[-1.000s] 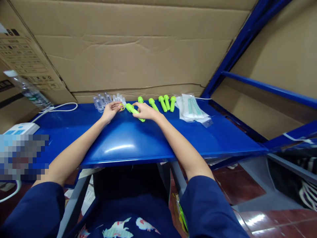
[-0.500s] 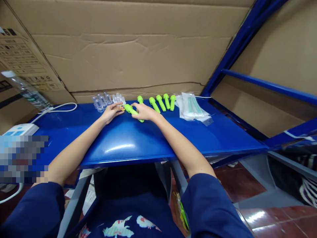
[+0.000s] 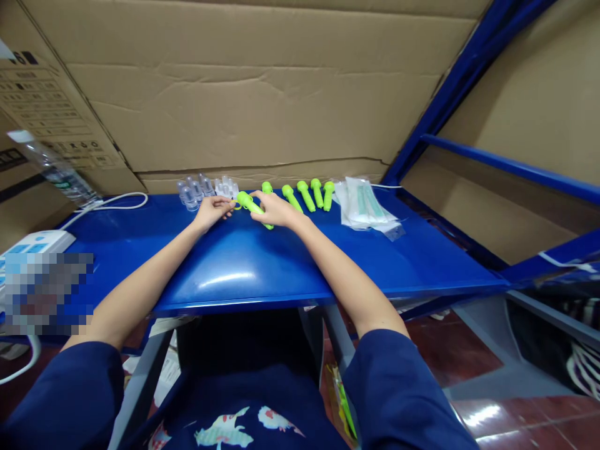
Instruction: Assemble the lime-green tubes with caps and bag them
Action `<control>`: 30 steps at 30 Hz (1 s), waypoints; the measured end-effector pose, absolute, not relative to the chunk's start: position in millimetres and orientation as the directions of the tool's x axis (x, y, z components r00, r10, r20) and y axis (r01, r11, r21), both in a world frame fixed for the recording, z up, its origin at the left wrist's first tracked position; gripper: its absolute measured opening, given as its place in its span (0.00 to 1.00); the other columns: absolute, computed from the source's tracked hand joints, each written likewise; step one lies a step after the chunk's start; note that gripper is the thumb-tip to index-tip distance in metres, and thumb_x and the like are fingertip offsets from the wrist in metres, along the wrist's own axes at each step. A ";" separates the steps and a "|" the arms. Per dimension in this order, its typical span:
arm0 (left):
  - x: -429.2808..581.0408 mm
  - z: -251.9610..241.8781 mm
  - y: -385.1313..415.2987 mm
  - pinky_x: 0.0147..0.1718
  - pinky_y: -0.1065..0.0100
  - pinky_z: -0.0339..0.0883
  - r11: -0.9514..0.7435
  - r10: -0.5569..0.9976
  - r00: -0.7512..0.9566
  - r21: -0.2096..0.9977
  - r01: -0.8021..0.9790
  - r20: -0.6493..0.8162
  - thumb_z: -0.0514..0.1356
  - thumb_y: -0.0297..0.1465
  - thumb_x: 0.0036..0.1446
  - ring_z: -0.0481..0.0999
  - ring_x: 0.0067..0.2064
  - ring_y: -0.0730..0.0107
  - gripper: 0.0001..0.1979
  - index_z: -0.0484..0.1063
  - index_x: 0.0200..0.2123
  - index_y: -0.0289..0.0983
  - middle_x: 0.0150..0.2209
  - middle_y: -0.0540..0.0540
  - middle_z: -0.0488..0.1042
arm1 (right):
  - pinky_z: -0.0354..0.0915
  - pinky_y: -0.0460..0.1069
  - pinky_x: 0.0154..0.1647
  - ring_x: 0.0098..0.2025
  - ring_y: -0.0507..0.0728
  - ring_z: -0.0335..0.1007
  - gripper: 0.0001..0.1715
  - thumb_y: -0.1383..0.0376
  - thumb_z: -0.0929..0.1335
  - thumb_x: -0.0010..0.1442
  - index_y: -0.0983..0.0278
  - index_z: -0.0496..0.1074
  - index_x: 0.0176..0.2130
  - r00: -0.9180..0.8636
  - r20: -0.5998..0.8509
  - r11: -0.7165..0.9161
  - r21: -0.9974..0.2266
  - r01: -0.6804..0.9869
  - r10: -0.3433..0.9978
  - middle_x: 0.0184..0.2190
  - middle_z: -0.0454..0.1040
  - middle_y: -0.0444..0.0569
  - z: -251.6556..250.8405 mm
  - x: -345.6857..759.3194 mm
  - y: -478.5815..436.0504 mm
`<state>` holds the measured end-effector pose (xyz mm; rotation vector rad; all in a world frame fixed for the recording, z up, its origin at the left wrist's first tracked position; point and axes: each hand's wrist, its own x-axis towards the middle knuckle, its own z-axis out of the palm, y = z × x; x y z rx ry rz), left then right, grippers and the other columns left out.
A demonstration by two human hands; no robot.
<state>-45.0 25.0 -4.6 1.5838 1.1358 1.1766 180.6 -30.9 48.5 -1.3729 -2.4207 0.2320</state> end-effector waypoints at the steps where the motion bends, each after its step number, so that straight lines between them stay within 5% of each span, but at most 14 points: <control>1: -46.1 -5.0 26.4 0.38 0.61 0.76 -0.275 0.960 0.118 0.934 0.228 0.254 0.71 0.34 0.53 0.77 0.28 0.67 0.10 0.79 0.35 0.33 0.26 0.44 0.79 | 0.63 0.48 0.37 0.32 0.58 0.74 0.36 0.63 0.68 0.61 0.71 0.63 0.66 -0.471 0.226 0.521 -0.312 0.794 0.853 0.31 0.78 0.48 48.6 180.2 -31.0; 8: -50.2 -7.9 32.4 0.43 0.61 0.73 -0.318 0.936 -0.058 0.907 0.275 0.346 0.70 0.36 0.52 0.80 0.36 0.62 0.11 0.78 0.31 0.34 0.32 0.43 0.81 | 0.58 0.45 0.33 0.29 0.55 0.69 0.35 0.65 0.68 0.60 0.73 0.64 0.64 -0.503 0.225 0.551 -0.360 0.753 0.834 0.26 0.73 0.43 49.3 176.3 -36.4; 16: -44.2 -7.2 29.5 0.47 0.62 0.72 -0.262 0.957 0.150 0.961 0.086 0.247 0.70 0.40 0.53 0.81 0.40 0.63 0.15 0.75 0.34 0.34 0.36 0.42 0.82 | 0.54 0.44 0.29 0.24 0.52 0.62 0.35 0.65 0.68 0.60 0.73 0.64 0.63 -0.536 0.174 0.557 -0.391 0.733 0.826 0.22 0.69 0.38 45.2 176.1 -35.5; 23: -47.8 -9.3 33.1 0.41 0.67 0.70 -0.357 0.932 0.159 0.906 0.227 0.327 0.64 0.36 0.61 0.80 0.34 0.66 0.10 0.74 0.36 0.35 0.29 0.46 0.80 | 0.54 0.45 0.29 0.24 0.52 0.61 0.34 0.65 0.68 0.60 0.75 0.65 0.63 -0.521 0.200 0.553 -0.420 0.719 0.830 0.21 0.66 0.37 43.9 174.7 -32.5; 30: -46.0 -9.4 34.0 0.46 0.64 0.71 -0.421 0.898 0.049 0.825 0.377 0.436 0.65 0.33 0.59 0.80 0.39 0.63 0.07 0.75 0.31 0.34 0.35 0.41 0.82 | 0.54 0.46 0.29 0.23 0.52 0.61 0.33 0.66 0.68 0.60 0.75 0.65 0.62 -0.521 0.225 0.564 -0.430 0.705 0.823 0.21 0.66 0.38 42.4 175.9 -30.2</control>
